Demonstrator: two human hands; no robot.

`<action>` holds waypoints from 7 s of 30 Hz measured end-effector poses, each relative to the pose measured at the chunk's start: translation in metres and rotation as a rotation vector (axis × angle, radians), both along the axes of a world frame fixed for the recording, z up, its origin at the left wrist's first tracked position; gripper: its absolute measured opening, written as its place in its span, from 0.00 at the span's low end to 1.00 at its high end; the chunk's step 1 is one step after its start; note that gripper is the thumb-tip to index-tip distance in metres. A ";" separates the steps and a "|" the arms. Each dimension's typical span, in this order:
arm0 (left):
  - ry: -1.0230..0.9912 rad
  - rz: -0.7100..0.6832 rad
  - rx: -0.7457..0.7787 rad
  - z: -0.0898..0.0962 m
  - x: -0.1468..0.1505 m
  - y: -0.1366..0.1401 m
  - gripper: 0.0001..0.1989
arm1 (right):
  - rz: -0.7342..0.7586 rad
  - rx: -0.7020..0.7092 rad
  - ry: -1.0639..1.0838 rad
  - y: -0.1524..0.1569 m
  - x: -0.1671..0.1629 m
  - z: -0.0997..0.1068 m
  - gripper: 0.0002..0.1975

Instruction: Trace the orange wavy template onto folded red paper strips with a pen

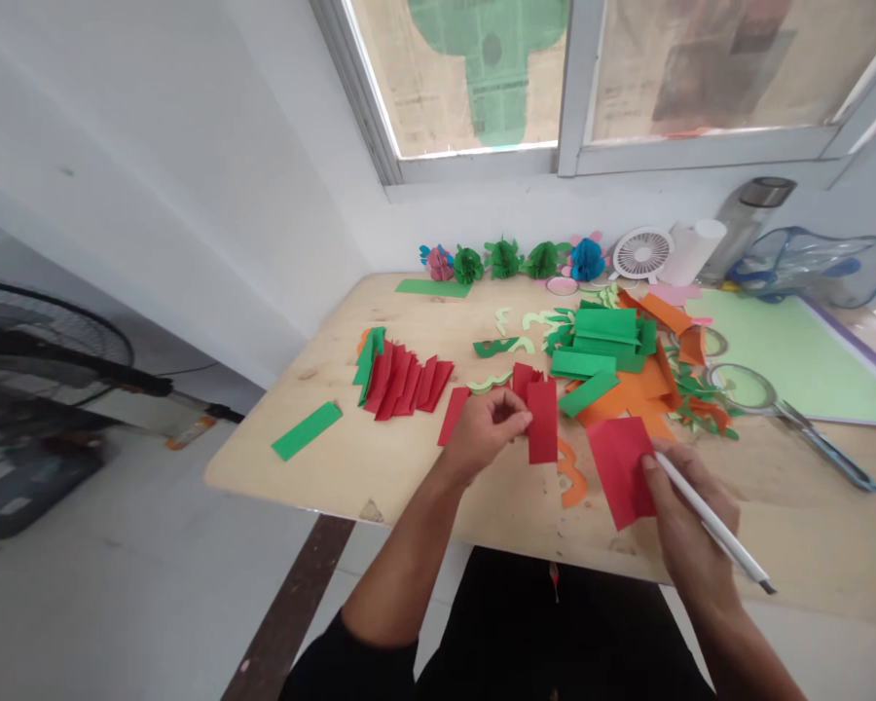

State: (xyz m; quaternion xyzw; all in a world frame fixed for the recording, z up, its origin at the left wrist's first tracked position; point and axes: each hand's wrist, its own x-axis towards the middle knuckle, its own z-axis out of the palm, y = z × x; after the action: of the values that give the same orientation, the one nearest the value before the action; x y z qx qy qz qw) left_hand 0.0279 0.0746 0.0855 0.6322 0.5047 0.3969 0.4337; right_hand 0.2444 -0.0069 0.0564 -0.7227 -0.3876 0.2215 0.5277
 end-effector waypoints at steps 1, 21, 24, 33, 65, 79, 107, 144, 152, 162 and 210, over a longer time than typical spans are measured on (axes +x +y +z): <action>0.047 0.026 0.026 -0.004 0.002 0.012 0.07 | -0.012 0.007 -0.011 -0.001 0.003 0.000 0.17; 1.030 -0.190 0.548 -0.063 0.034 0.023 0.27 | -0.019 -0.035 -0.033 -0.007 0.015 -0.012 0.18; 1.026 -0.257 0.441 -0.066 0.031 0.028 0.25 | -0.021 -0.037 -0.044 -0.006 0.016 -0.013 0.18; 1.034 -0.250 0.315 -0.082 0.021 0.041 0.29 | -0.006 -0.072 -0.012 -0.002 0.012 -0.008 0.19; -0.003 0.121 -0.070 -0.061 0.031 -0.028 0.25 | 0.628 0.402 -0.604 -0.008 -0.042 -0.042 0.18; 0.318 0.152 0.116 -0.059 0.003 -0.052 0.23 | 0.760 0.302 -0.913 -0.001 -0.046 -0.057 0.17; 0.669 0.283 0.271 -0.076 -0.007 -0.074 0.13 | 0.770 0.403 -0.726 -0.001 -0.070 -0.048 0.18; 0.900 -0.198 0.375 -0.075 -0.021 -0.062 0.23 | 0.941 0.271 -0.991 0.010 0.012 -0.038 0.18; 0.916 -0.254 0.405 -0.078 -0.022 -0.055 0.23 | 1.173 0.357 -1.210 0.030 0.014 -0.020 0.14; 0.900 -0.202 0.390 -0.078 -0.007 -0.046 0.23 | 0.897 0.321 -1.001 0.033 0.021 -0.036 0.11; 0.880 -0.157 0.410 -0.079 -0.002 -0.047 0.21 | 0.651 0.117 -0.502 0.035 -0.032 -0.037 0.13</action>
State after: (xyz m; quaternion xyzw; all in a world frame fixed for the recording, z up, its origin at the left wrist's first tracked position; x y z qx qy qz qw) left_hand 0.0264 0.0271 0.0069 0.8482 0.5025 0.1495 0.0748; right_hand 0.2123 0.0282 0.0198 -0.5627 -0.7245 0.1710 0.3595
